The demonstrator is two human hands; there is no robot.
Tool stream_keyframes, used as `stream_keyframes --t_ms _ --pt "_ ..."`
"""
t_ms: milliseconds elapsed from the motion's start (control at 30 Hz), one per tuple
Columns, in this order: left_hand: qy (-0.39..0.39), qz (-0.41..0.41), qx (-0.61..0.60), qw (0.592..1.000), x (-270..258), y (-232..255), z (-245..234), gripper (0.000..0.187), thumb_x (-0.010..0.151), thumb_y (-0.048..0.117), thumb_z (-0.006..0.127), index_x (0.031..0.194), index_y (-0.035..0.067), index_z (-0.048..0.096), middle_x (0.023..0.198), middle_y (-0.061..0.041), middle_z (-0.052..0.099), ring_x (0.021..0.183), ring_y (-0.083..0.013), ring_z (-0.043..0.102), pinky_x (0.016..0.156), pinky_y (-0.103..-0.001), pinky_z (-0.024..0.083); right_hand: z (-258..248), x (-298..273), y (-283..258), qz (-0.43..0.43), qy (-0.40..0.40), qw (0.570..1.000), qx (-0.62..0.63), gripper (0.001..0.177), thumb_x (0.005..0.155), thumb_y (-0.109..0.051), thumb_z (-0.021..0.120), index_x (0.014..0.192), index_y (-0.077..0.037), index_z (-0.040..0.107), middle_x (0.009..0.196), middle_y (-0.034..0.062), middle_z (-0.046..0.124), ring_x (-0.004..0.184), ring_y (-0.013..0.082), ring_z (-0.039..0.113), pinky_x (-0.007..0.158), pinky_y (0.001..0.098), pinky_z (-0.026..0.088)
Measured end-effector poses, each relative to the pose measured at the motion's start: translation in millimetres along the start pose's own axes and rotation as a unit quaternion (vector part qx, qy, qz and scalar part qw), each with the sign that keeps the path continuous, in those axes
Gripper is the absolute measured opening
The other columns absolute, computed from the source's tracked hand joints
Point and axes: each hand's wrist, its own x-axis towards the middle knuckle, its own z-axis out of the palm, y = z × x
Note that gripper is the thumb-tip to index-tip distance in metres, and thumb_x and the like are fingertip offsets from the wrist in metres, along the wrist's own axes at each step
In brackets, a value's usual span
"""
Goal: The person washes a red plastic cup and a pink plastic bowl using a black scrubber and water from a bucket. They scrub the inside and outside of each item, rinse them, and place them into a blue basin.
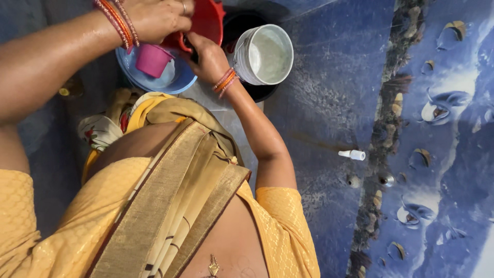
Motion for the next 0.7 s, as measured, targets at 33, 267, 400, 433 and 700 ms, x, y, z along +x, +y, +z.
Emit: stream_keyframes --t_ms 33,267,400,433,700 --pt "-0.007 -0.042 -0.029 0.999 0 0 0 0.031 0.083 0.010 0.074 0.114 0.005 0.072 0.108 -0.014 0.072 0.106 -0.0307 0.067 0.088 -0.043 0.056 2 0 -3 0.058 -0.008 0.998 0.032 0.051 0.091 -0.027 0.077 0.131 0.000 0.061 0.120 0.0213 0.072 0.112 0.0374 0.071 0.095 0.0415 0.057" --pt "0.340 -0.298 -0.285 0.845 -31 28 37 0.073 0.099 0.039 0.088 0.140 -0.004 0.045 0.131 -0.024 0.062 0.117 -0.0329 0.066 0.097 -0.042 0.053 7 27 -21 0.242 0.202 0.822 0.474 0.051 0.096 -0.025 0.076 0.132 0.007 0.060 0.117 0.0187 0.073 0.106 0.0285 0.071 0.092 0.0410 0.057" --pt "0.453 -0.221 -0.560 0.658 -35 46 67 0.063 0.105 0.031 0.078 0.145 0.009 0.035 0.139 -0.011 0.058 0.127 -0.0225 0.060 0.112 -0.036 0.049 -4 43 -36 0.215 0.209 0.609 0.734 0.047 0.103 -0.032 0.065 0.131 0.005 0.058 0.121 0.0133 0.072 0.110 0.0249 0.070 0.099 0.0402 0.056" --pt "0.469 -0.262 -0.556 0.634 -33 42 72 0.055 0.104 0.030 0.080 0.143 0.008 0.047 0.137 -0.010 0.062 0.125 -0.0211 0.063 0.112 -0.035 0.050 -3 42 -43 0.211 0.215 0.609 0.733 0.048 0.105 -0.035 0.060 0.130 0.006 0.058 0.120 0.0138 0.072 0.109 0.0245 0.070 0.097 0.0395 0.056" --pt "0.489 -0.358 -0.541 0.582 -6 13 69 0.037 0.098 0.028 0.085 0.122 0.003 0.071 0.115 -0.005 0.074 0.102 -0.0148 0.069 0.098 -0.033 0.056 73 2 -61 0.156 0.308 0.895 0.281 0.050 0.108 -0.041 0.058 0.127 0.005 0.063 0.111 0.0152 0.073 0.101 0.0228 0.069 0.093 0.0333 0.054"
